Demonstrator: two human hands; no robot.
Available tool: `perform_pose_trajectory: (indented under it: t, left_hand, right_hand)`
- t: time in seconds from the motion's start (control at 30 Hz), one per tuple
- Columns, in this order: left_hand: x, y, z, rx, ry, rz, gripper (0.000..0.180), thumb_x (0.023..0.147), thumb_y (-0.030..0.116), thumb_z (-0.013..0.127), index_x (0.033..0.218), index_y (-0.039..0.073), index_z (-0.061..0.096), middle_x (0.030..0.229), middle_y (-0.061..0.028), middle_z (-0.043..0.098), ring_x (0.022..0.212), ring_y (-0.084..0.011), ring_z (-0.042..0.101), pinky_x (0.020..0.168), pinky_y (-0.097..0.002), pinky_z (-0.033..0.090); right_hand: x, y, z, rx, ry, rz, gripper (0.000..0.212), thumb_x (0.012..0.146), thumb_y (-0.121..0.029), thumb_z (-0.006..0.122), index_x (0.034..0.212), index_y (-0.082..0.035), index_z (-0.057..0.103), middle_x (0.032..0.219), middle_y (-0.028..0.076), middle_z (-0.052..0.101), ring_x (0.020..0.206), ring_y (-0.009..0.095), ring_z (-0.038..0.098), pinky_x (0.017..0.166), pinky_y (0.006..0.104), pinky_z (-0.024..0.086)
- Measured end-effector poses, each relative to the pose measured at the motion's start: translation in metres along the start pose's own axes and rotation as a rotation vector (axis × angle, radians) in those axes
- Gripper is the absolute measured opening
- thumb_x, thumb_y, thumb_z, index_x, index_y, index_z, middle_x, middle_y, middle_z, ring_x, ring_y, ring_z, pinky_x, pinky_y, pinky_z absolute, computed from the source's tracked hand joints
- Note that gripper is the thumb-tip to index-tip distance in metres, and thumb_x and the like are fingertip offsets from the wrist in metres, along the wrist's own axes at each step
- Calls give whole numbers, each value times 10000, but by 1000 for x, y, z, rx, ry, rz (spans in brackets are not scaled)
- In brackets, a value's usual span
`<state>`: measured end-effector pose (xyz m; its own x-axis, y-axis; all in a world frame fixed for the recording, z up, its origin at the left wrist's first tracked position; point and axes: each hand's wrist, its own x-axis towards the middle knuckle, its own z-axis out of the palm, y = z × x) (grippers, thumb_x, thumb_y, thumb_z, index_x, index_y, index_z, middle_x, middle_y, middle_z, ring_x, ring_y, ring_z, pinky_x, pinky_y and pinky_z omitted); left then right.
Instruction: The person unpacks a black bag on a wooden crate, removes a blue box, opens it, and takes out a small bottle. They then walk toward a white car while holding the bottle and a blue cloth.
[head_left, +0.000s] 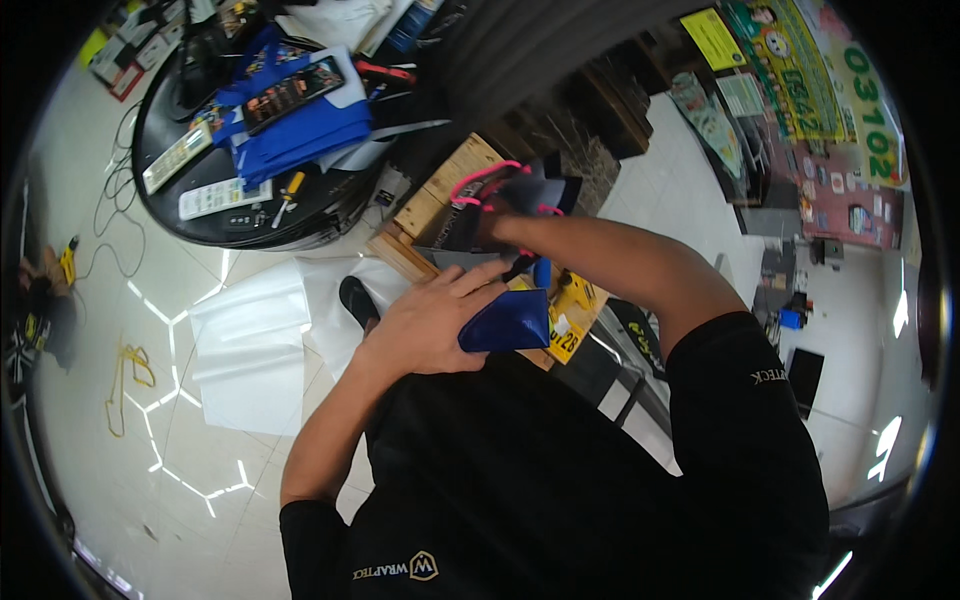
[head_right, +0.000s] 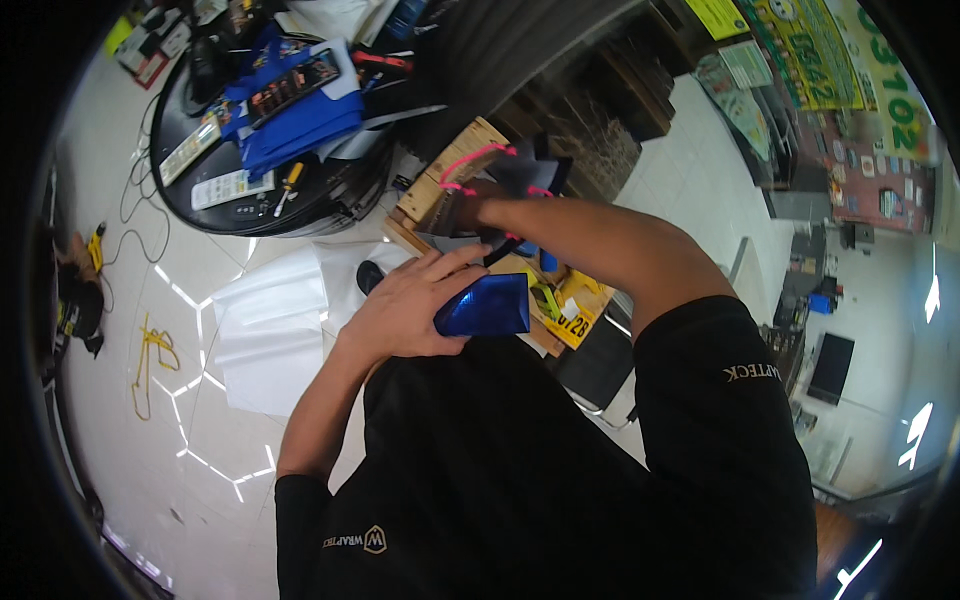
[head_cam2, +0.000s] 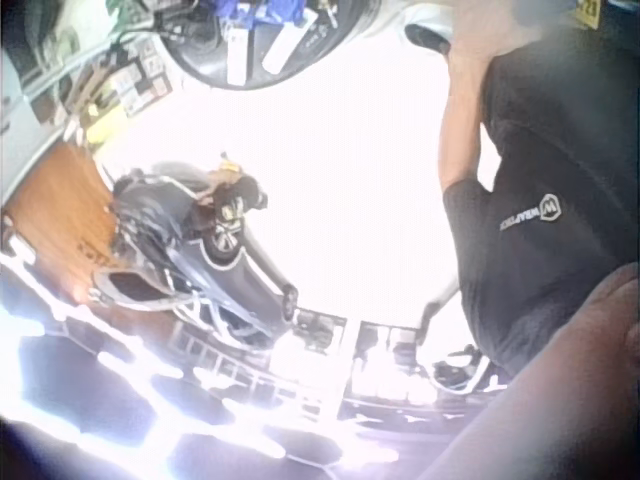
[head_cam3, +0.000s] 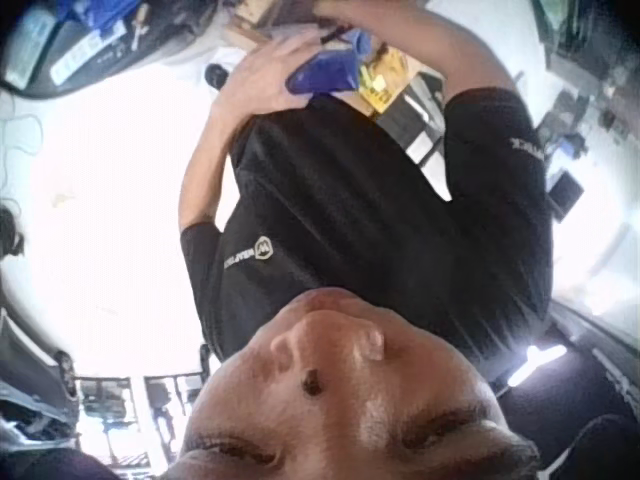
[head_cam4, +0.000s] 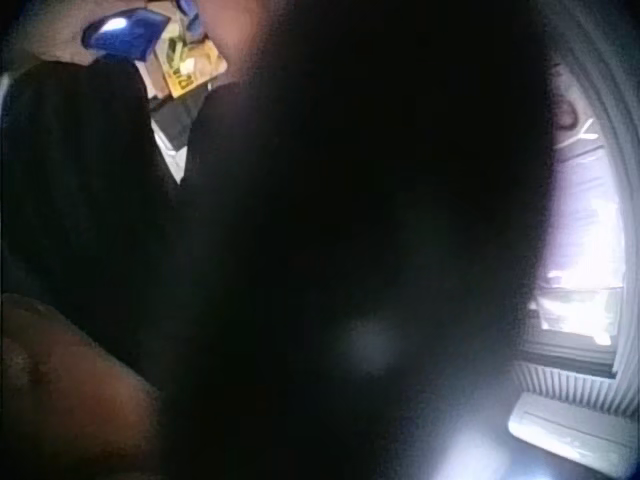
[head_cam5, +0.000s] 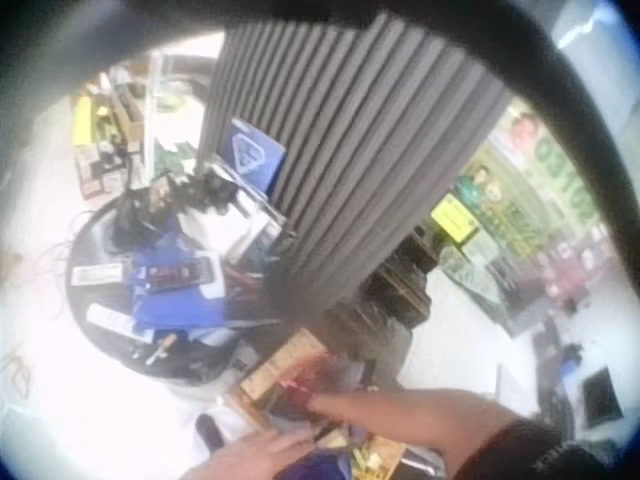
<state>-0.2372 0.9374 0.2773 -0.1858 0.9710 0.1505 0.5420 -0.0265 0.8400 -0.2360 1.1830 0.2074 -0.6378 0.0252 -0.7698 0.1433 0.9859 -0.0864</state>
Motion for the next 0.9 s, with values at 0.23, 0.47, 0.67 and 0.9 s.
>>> perform_pose_trajectory:
  t: [0.23, 0.47, 0.67, 0.9]
  left_hand:
    - [15, 2, -19, 125, -163, -51, 722, 669, 268, 831, 1328, 54, 628, 1586, -83, 402, 1212, -373, 599, 1031, -482, 503]
    - [10, 0, -16, 87, -139, -57, 761, 655, 229, 835, 1360, 58, 608, 1513, -93, 482, 1130, -353, 620, 1011, -453, 508]
    - [22, 5, 3, 46, -155, -59, 793, 618, 213, 864, 1350, 50, 604, 1503, -125, 520, 1264, -377, 598, 1076, -453, 506]
    - [25, 2, 8, 14, -49, -122, 859, 597, 187, 887, 1397, 79, 592, 1585, -181, 390, 1191, -381, 628, 978, -445, 563]
  right_hand:
    - [-62, -3, -63, 16, -90, 30, 534, 821, -358, 753, 1185, 30, 708, 1194, 246, 713, 1074, 358, 714, 946, 450, 565]
    - [-164, -9, -51, 176, 597, -36, 672, 731, -129, 815, 1285, 108, 518, 1203, 364, 625, 1062, 481, 674, 922, 451, 577]
    - [-152, 16, -42, 507, 543, 74, 626, 769, -267, 796, 1188, 130, 552, 926, 338, 689, 857, 441, 733, 838, 434, 608]
    - [-170, 19, -56, 369, 611, 35, 703, 800, -364, 802, 1198, 152, 541, 901, 308, 708, 889, 421, 748, 843, 416, 608]
